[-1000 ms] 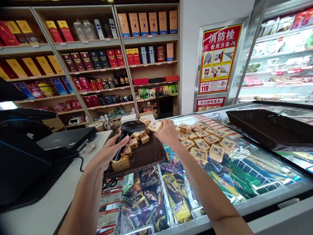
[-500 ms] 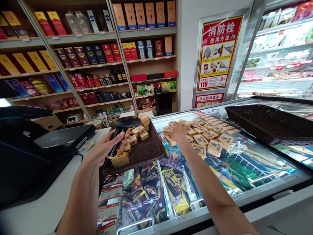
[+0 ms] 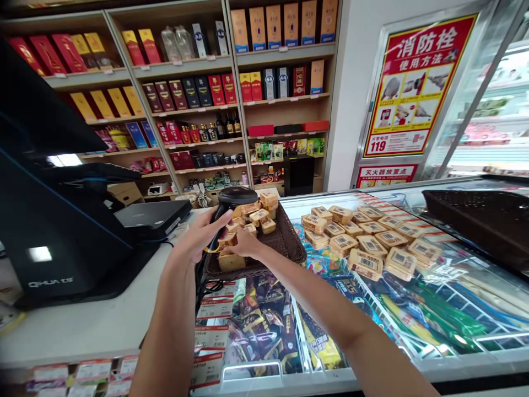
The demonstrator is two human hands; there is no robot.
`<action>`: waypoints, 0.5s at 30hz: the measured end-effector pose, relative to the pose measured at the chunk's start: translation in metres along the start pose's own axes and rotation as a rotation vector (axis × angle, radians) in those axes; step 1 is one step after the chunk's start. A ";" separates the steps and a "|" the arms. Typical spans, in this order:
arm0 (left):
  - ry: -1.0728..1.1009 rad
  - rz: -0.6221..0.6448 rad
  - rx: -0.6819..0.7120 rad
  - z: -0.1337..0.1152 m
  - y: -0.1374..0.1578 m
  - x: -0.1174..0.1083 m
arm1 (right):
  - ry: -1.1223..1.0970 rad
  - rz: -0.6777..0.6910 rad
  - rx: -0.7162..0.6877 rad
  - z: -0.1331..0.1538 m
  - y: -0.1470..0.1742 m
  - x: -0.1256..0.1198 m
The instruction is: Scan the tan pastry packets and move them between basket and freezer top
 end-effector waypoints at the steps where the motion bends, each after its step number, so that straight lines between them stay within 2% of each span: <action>1: -0.007 -0.003 -0.004 -0.001 0.001 0.001 | -0.035 0.007 0.022 -0.001 -0.004 0.004; 5: -0.041 0.013 -0.012 -0.008 0.003 0.005 | -0.145 0.033 0.064 -0.003 -0.004 0.006; 8: -0.039 0.032 -0.005 -0.011 0.005 0.008 | -0.114 0.008 0.053 -0.002 0.006 -0.005; 11: -0.003 0.054 0.003 -0.010 0.005 0.011 | 0.106 -0.154 0.051 -0.002 0.022 -0.034; 15: 0.015 0.085 -0.013 -0.008 0.004 0.020 | 0.383 -0.395 0.118 -0.008 0.046 -0.089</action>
Point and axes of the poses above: each hand's wrist, its own y-axis away from the middle knuckle, its own x-axis out of the palm, z = x × y, the point moved 1 cm from there along -y, towards the middle knuckle, and after that the axes turned 6 degrees about -z, right-handed, at the moved point
